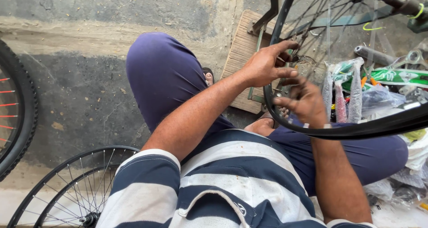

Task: The person sits on the floor and uses a spoke wrench to tighten the spokes on a bicycle wheel mounted on a stand. They rotate the wheel and adjust multiple spokes around the rim.

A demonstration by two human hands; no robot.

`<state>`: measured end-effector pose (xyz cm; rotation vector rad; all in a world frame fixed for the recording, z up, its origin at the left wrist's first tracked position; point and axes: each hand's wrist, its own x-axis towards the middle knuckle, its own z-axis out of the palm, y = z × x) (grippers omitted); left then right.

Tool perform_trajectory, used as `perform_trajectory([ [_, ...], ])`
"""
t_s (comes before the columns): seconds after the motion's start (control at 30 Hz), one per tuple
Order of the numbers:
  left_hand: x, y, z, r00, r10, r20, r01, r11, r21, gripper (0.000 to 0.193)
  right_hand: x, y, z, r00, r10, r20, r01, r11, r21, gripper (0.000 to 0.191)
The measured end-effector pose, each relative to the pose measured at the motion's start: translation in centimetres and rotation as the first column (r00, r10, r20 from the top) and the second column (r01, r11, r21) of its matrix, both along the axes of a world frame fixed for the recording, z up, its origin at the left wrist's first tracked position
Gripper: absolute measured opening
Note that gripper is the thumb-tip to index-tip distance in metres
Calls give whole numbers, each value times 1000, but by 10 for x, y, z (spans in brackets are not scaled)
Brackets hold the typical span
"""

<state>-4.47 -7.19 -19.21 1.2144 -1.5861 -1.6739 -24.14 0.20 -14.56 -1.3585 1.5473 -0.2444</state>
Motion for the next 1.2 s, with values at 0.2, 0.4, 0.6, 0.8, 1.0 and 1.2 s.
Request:
perform_trajectory([
  [0.2,1,-3,3,999,32,28,-32,999,-17,80,0,-7,-4,947,22,321,-72,987,145,35],
  [0.4,3,-1,2,999,31,-10,-31,1000,4,78,3,-13,-3,963,150,224,-169,983,69,28],
  [0.6,0,-2,-3,999,34,-5,-34,998,-51,83,43,-1,11,922,77,-380,-144,978,-151,40],
  [0.8,5,-3,6,1000,-9,11,10,999,-45,79,10,-8,19,884,-47,465,-39,984,173,49],
  [1.0,6,1,15,997,-48,-67,49,999,3,71,-21,9,-13,494,-323,808,-82,907,413,42],
  [1.2,5,-4,15,1000,-3,-4,3,1000,-31,71,-13,-3,-39,809,-134,572,21,980,200,34],
])
